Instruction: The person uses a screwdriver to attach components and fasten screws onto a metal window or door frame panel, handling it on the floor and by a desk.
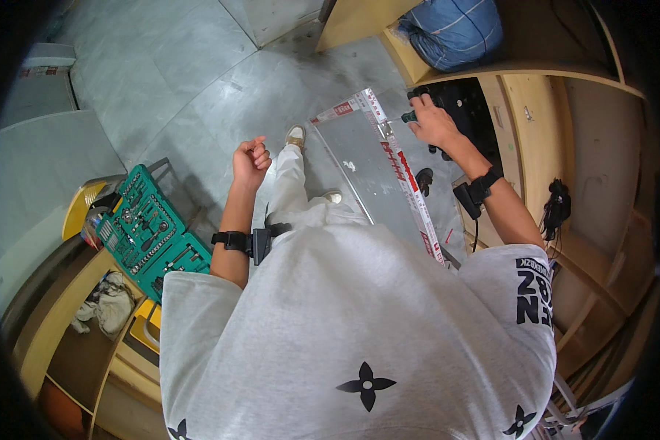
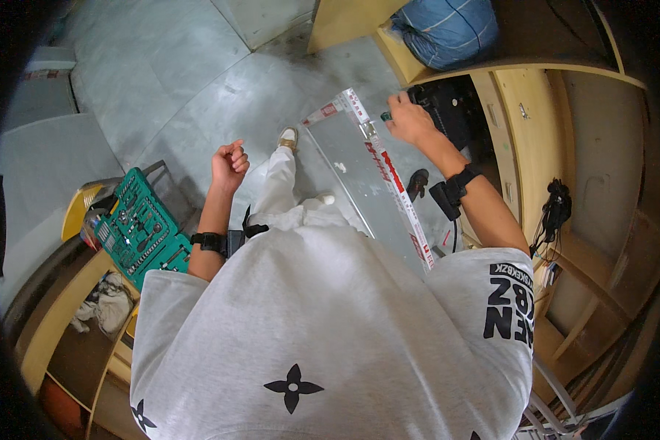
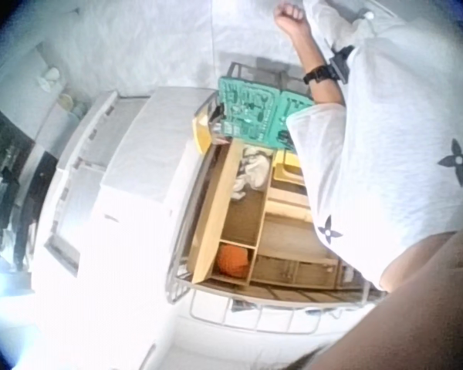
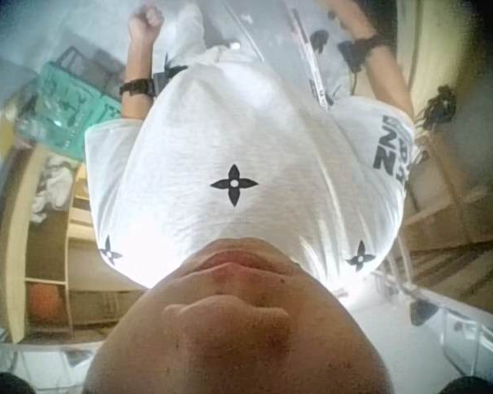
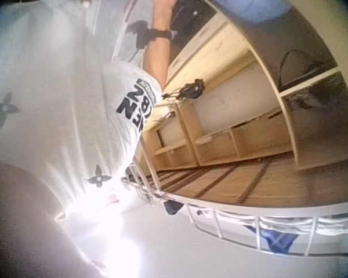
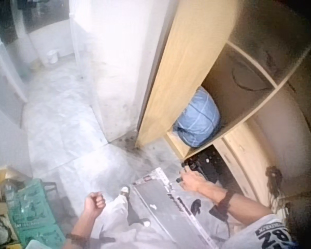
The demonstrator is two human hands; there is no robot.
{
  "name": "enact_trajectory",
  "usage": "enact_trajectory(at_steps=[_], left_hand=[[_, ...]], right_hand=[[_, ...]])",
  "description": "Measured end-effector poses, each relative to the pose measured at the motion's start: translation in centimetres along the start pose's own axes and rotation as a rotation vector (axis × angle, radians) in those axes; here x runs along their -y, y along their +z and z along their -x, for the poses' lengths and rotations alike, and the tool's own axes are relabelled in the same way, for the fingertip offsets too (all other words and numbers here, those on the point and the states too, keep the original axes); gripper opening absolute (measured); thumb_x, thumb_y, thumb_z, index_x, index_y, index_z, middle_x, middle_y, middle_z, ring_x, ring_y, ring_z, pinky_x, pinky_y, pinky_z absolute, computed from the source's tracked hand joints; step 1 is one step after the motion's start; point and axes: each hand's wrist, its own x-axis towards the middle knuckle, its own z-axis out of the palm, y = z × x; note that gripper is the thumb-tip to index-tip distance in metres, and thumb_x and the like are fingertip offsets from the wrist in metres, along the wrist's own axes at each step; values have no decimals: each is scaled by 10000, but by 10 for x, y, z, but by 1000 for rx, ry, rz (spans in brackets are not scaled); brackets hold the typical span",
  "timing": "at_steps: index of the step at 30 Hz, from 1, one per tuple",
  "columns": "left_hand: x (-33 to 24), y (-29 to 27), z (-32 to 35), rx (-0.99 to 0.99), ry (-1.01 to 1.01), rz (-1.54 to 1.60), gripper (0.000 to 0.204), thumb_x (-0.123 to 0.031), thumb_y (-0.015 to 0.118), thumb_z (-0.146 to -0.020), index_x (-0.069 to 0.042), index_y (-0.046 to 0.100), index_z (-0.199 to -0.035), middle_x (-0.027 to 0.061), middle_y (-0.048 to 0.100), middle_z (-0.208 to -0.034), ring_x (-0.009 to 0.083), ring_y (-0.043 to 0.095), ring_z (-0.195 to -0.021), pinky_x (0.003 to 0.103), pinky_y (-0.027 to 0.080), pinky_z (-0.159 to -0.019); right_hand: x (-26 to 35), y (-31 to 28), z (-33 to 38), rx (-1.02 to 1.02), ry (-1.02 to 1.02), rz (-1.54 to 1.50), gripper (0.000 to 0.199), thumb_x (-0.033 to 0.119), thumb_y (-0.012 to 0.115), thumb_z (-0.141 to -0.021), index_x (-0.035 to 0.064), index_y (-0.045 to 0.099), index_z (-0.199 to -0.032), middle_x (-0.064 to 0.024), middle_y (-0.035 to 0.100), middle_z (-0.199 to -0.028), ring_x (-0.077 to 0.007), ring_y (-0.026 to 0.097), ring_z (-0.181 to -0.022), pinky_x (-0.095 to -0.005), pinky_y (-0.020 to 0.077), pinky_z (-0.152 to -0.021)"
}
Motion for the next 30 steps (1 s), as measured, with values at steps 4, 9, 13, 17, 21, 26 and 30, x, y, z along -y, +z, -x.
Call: enact_trajectory(at_steps=[4, 9, 13, 17, 21, 26, 30], left_hand=[[3, 12, 1, 91, -23, -205, 184, -122, 411, -839, -13, 522, -937, -24, 305, -536, 86, 254, -445, 231, 217, -413], [8, 27, 2, 71, 12, -545, 157, -81, 407, -757, -5, 497, -862, 1, 364, -537, 86, 247, -421, 239, 206, -399], [11, 24, -8, 126, -183, -800, 127, -116, 427, -788, -19, 506, -804, -7, 381, -546, 79, 253, -435, 237, 212, -403], [15, 31, -7, 40, -297, -1035, 161, -138, 453, -808, -16, 555, -786, -15, 403, -575, 79, 289, -461, 225, 251, -421], [16, 29, -12, 53, -327, -1109, 182, -130, 446, -812, -8, 580, -825, -12, 424, -596, 79, 309, -470, 225, 272, -429], [18, 32, -16, 142, -303, -1094, 166, -63, 430, -805, -19, 555, -905, -7, 472, -662, 77, 379, -528, 215, 318, -469], [19, 37, -23, 145, -316, -1164, 148, -70, 446, -834, -26, 541, -939, -4, 487, -679, 79, 405, -550, 212, 352, -497]], right_hand=[[1, -2, -1, 62, -90, 46, 262, 235, 523, -855, 18, 520, -1003, -266, 587, -994, -435, 573, -917, -486, 469, -783], [-5, 9, 1, 37, 95, 15, 235, 225, 523, -858, 26, 513, -982, -254, 606, -929, -423, 594, -855, -494, 475, -747], [-9, 9, -1, -99, -151, 34, 230, 229, 522, -867, 16, 525, -953, -240, 621, -838, -421, 605, -803, -493, 483, -725], [4, 0, 3, -8, 63, 35, 234, 229, 535, -868, 8, 512, -942, -233, 621, -824, -417, 604, -798, -493, 484, -708], [-12, 11, 3, -165, -231, 11, 263, 262, 512, -886, 5, 510, -941, -218, 625, -794, -421, 606, -764, -497, 484, -682], [-3, 3, 1, -92, -19, 50, 245, 240, 510, -881, 6, 517, -950, -213, 629, -801, -409, 611, -763, -485, 488, -682], [-14, 11, -2, -129, -256, 46, 251, 250, 503, -885, 11, 524, -958, -212, 636, -792, -407, 616, -766, -479, 492, -690]])
